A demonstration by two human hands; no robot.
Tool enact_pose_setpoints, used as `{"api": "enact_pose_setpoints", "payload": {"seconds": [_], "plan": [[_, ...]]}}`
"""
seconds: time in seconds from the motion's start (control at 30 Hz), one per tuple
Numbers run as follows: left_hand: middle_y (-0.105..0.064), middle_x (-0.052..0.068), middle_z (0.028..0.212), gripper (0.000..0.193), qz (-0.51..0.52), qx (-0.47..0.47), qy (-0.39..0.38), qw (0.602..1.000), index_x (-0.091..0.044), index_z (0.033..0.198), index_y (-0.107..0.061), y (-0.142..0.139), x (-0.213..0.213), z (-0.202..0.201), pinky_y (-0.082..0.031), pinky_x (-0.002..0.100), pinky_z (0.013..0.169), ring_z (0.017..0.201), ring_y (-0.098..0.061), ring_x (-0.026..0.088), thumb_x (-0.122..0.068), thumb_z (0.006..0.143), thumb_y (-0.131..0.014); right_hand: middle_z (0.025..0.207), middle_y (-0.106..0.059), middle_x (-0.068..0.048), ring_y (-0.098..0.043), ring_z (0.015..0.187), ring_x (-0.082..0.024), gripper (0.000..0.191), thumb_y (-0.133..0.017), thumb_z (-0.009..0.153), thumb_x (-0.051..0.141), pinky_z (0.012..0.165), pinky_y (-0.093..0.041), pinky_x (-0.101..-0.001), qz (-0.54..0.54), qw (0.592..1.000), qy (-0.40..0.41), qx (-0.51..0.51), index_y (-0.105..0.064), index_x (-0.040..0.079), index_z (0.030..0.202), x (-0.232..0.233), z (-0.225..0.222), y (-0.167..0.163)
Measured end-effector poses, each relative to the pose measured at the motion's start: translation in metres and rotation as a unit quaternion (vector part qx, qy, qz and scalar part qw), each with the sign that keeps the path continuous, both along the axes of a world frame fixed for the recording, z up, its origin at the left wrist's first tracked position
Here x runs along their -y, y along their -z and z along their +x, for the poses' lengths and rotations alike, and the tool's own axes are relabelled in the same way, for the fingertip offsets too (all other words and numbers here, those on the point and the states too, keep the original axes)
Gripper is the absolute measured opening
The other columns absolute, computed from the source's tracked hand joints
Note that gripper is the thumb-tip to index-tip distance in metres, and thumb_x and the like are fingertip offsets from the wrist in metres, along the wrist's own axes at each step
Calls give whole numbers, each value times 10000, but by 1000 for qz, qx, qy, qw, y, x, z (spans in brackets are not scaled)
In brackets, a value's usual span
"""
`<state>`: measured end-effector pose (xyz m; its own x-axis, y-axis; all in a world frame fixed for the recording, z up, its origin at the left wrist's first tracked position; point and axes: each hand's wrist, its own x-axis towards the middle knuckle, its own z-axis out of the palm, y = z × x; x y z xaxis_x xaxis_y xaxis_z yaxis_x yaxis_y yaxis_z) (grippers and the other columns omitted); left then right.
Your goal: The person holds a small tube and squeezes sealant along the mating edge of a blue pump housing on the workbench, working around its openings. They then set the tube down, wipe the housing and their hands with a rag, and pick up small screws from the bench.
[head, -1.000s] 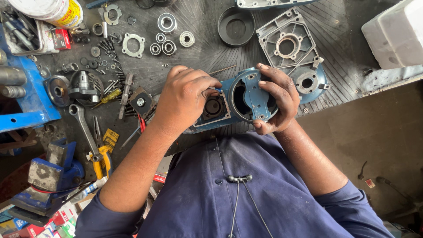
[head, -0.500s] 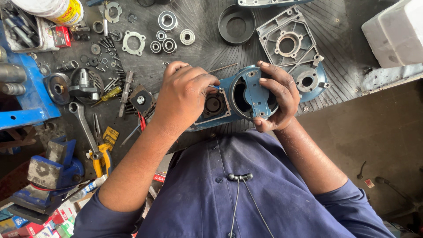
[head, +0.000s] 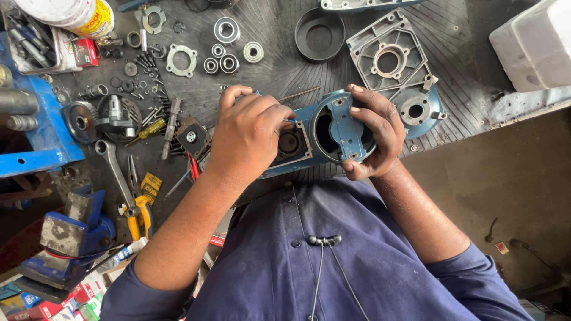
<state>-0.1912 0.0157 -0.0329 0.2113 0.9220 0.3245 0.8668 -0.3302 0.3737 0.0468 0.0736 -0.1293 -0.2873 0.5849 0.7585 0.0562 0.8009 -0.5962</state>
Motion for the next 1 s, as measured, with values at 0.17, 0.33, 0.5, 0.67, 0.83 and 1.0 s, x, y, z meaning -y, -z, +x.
{"api": "enact_pose_setpoints", "payload": {"seconds": [0.17,0.33,0.5,0.67,0.83,1.0], "plan": [[-690,2,840,80,3,-12,-1,1000,-90,913,-747,-1,1,0,-416,419,1052,837,-675,192,-20,886,-720,1307,-608,-319,-665,1227,-429,687,-654,929,564,1038,-584,-503,-2,1000,-1,3,-611,-68,1196,0,0,-1],[-686,-2,841,36,4,-12,-3,1000,-94,911,-741,-1,2,-1,-409,429,1065,836,-676,188,-59,901,-744,1308,-606,-314,-662,1232,-433,688,-655,929,564,1044,-581,-509,0,1000,-5,2,-607,-68,1198,0,0,-1],[-689,-1,846,40,8,-15,-2,1000,-96,906,-740,-1,3,-1,-405,430,1073,841,-675,190,-57,897,-743,1305,-607,-321,-665,1226,-435,685,-658,932,560,1038,-584,-511,1,1000,-5,1,-607,-72,1194,0,0,-1],[-686,-4,843,74,13,-28,-6,999,-100,918,-748,-2,5,-2,-402,427,1087,840,-675,185,-34,890,-732,1302,-607,-323,-666,1222,-436,691,-657,932,563,1031,-587,-509,2,1000,-5,-2,-610,-75,1192,0,1,-1],[-667,-11,807,48,12,-27,-12,999,-103,903,-744,-3,8,-2,-405,427,1081,817,-665,176,-57,901,-754,1306,-606,-322,-664,1230,-434,698,-657,935,574,1040,-583,-506,-2,1000,-8,2,-608,-72,1196,0,1,-1],[-663,-8,804,48,15,-26,-10,1000,-102,903,-742,-3,9,-2,-410,426,1073,806,-662,179,-61,895,-767,1311,-607,-316,-664,1238,-436,700,-658,936,578,1046,-582,-510,-6,1000,-4,6,-611,-70,1196,1,2,-2]]}}
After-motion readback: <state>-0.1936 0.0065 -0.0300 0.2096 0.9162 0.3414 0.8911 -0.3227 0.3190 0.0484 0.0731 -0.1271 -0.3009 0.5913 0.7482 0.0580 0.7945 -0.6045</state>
